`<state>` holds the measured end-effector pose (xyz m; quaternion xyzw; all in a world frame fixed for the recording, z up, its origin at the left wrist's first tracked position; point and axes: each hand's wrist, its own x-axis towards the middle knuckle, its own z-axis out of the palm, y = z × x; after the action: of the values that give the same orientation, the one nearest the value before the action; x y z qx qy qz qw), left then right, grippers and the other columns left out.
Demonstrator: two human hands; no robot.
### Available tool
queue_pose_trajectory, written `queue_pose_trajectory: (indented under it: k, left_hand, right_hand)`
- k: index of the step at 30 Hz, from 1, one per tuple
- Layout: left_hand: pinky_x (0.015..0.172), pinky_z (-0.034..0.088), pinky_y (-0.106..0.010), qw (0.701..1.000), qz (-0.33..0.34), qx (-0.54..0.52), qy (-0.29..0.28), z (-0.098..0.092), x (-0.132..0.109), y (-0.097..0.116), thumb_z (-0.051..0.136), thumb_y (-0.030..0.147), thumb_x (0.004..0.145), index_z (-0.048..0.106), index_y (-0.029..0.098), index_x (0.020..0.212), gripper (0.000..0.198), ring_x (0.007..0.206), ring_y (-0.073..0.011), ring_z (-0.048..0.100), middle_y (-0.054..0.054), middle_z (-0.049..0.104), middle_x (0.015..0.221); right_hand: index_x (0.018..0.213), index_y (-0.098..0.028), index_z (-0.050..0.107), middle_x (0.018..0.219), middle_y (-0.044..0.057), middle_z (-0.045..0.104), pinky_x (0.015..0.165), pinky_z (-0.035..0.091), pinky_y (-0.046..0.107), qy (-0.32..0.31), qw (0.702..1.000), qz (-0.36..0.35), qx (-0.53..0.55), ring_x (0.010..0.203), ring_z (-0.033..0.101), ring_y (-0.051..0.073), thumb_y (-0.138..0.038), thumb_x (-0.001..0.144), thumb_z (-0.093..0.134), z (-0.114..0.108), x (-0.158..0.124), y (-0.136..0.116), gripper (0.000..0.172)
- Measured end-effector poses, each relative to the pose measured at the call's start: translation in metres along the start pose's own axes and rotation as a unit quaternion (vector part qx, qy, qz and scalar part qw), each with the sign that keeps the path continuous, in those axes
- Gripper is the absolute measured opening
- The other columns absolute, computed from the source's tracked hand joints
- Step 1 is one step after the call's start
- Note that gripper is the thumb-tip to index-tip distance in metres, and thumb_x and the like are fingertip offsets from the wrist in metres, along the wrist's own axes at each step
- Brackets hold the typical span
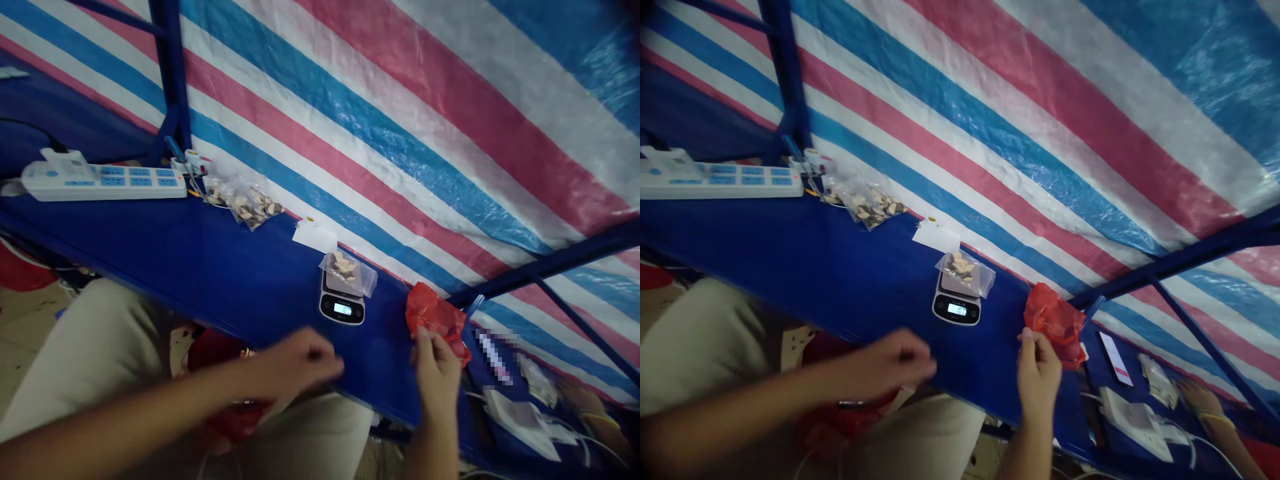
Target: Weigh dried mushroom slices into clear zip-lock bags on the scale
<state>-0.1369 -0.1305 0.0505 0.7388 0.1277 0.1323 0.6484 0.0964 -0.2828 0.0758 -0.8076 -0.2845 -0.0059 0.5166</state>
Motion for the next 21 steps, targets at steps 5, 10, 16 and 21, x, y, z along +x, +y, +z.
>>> queue_pose_trajectory:
  k: [5,10,16,21]
  left_hand:
    - [0.053,0.020,-0.028,0.968,0.096,0.078,0.218,-0.085,0.080,-0.002,0.053,0.045,0.088,0.027,0.021,0.054,0.048,0.053,-0.0097,0.028,0.006,0.024,0.053]
    - [0.056,0.024,-0.028,0.944,0.165,0.123,0.257,-0.112,0.150,-0.035,0.053,0.037,0.088,0.026,0.021,0.054,0.046,0.053,-0.0092,0.028,0.006,0.025,0.052]
    - [0.056,0.025,-0.028,0.943,0.162,0.132,0.259,-0.114,0.181,-0.068,0.052,0.035,0.087,0.029,0.021,0.054,0.043,0.053,-0.0099,0.031,0.006,0.028,0.051]
    - [0.056,0.025,-0.028,0.944,0.157,0.145,0.250,-0.121,0.175,-0.079,0.052,0.037,0.087,0.029,0.021,0.053,0.044,0.052,-0.0101,0.032,0.006,0.029,0.050]
  right_hand:
    - [0.069,-0.020,0.062,0.054,-0.001,0.052,0.056,0.038,0.029,0.021,0.997,0.052,-0.053,0.055,0.048,0.017,-0.074,0.080,0.056,0.051,-0.003,0.069,0.055]
    - [0.071,-0.019,0.066,0.063,0.001,0.061,0.066,0.041,0.029,0.011,0.993,0.035,-0.112,0.066,0.055,0.019,-0.070,0.083,0.055,0.055,-0.007,0.076,0.053]
    - [0.074,-0.018,0.068,0.062,0.002,0.060,0.061,0.041,0.028,0.012,0.993,0.039,-0.110,0.064,0.054,0.019,-0.071,0.084,0.056,0.053,-0.004,0.085,0.055]
    - [0.074,-0.018,0.068,0.058,0.000,0.056,0.057,0.040,0.028,0.025,0.994,0.036,-0.105,0.061,0.052,0.018,-0.071,0.084,0.058,0.054,-0.007,0.087,0.055]
